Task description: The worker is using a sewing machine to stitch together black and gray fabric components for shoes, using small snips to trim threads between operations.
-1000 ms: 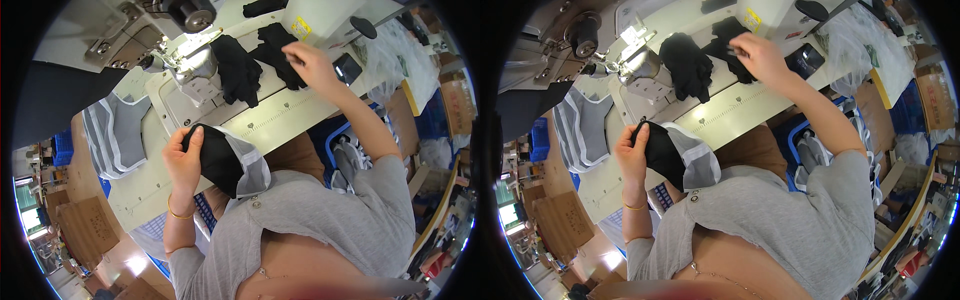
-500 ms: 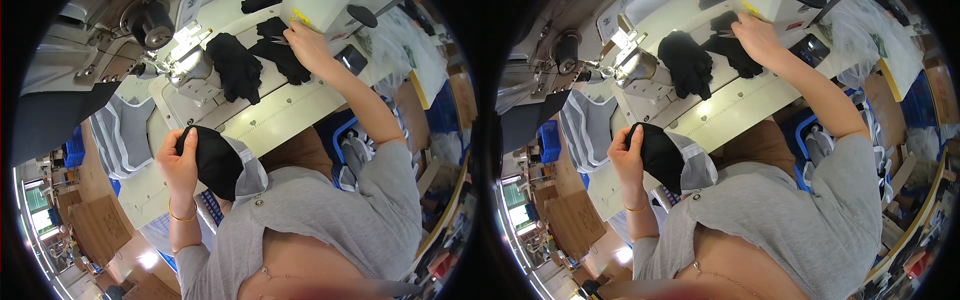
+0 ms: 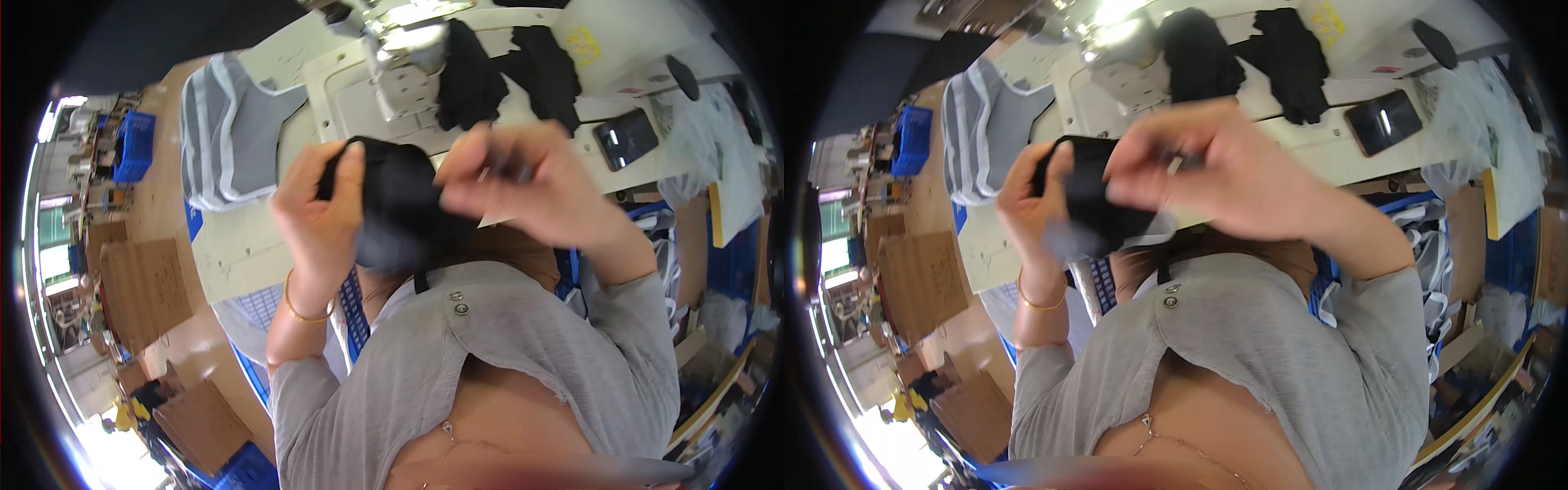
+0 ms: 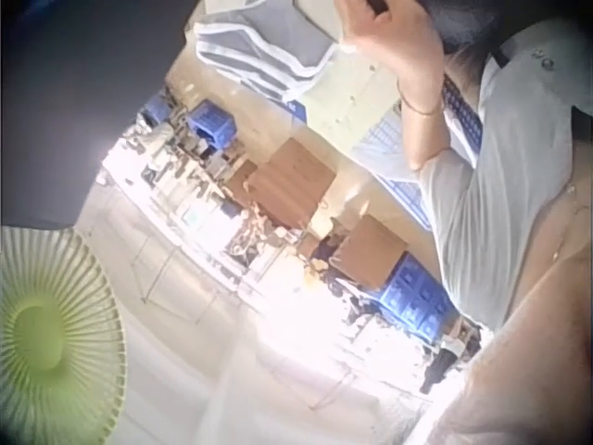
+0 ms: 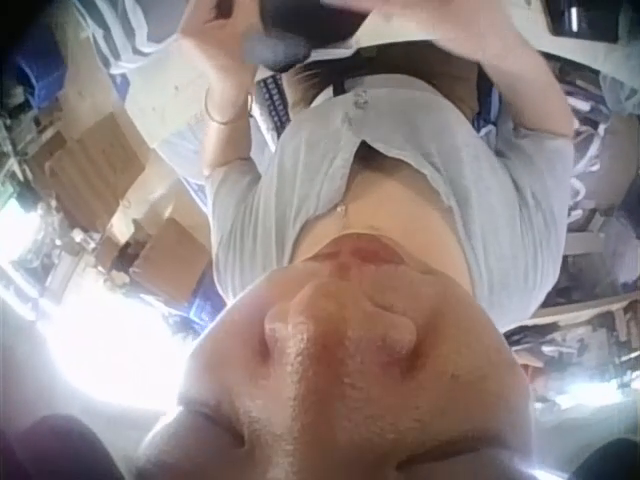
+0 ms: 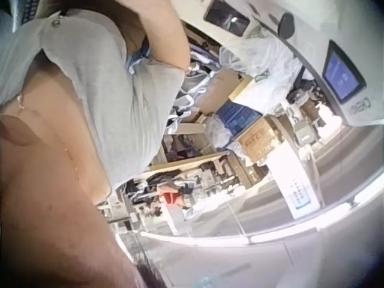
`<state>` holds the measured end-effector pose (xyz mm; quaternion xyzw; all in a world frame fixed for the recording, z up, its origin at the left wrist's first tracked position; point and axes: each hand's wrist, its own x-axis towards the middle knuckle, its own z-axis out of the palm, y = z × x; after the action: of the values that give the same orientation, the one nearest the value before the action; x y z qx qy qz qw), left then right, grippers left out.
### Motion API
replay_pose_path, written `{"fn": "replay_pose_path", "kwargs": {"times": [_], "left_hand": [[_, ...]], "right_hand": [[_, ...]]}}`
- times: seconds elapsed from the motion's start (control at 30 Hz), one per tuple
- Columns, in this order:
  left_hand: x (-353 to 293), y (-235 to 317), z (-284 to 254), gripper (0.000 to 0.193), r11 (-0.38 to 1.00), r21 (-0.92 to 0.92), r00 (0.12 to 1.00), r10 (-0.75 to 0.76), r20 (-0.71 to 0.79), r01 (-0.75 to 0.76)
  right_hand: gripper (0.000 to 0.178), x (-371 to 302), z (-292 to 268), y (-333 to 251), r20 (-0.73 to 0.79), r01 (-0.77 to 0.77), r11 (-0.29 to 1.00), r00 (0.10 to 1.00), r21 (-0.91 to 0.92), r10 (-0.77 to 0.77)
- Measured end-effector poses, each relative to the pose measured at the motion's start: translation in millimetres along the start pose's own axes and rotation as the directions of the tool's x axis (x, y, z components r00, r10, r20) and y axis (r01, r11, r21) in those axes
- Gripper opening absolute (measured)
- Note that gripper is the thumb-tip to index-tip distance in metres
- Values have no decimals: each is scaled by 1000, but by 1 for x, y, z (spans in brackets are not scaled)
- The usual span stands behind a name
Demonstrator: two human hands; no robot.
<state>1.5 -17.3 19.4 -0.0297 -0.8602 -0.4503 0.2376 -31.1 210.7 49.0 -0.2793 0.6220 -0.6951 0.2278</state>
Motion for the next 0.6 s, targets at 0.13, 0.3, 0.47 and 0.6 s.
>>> {"fn": "replay_pose_path", "kwargs": {"times": [0.13, 0.3, 0.47, 0.6], "left_hand": [[-3, -5, -4, 14, 819, -365, 891, -355, 284, 443], [-2, -11, -5, 25, 644, -574, 863, -377, 336, 505], [-5, -13, -2, 31, 641, -610, 885, -358, 299, 466], [-4, -15, 0, 31, 733, -542, 911, -310, 271, 411]], "right_hand": [[12, 18, 40, 28, -117, -64, 996, 992, -68, 55], [17, 28, 36, 52, -248, -78, 980, 968, -186, 30], [16, 27, 33, 52, -239, -114, 992, 966, -54, 98], [18, 31, 33, 51, -277, -116, 976, 959, -184, 61]]}}
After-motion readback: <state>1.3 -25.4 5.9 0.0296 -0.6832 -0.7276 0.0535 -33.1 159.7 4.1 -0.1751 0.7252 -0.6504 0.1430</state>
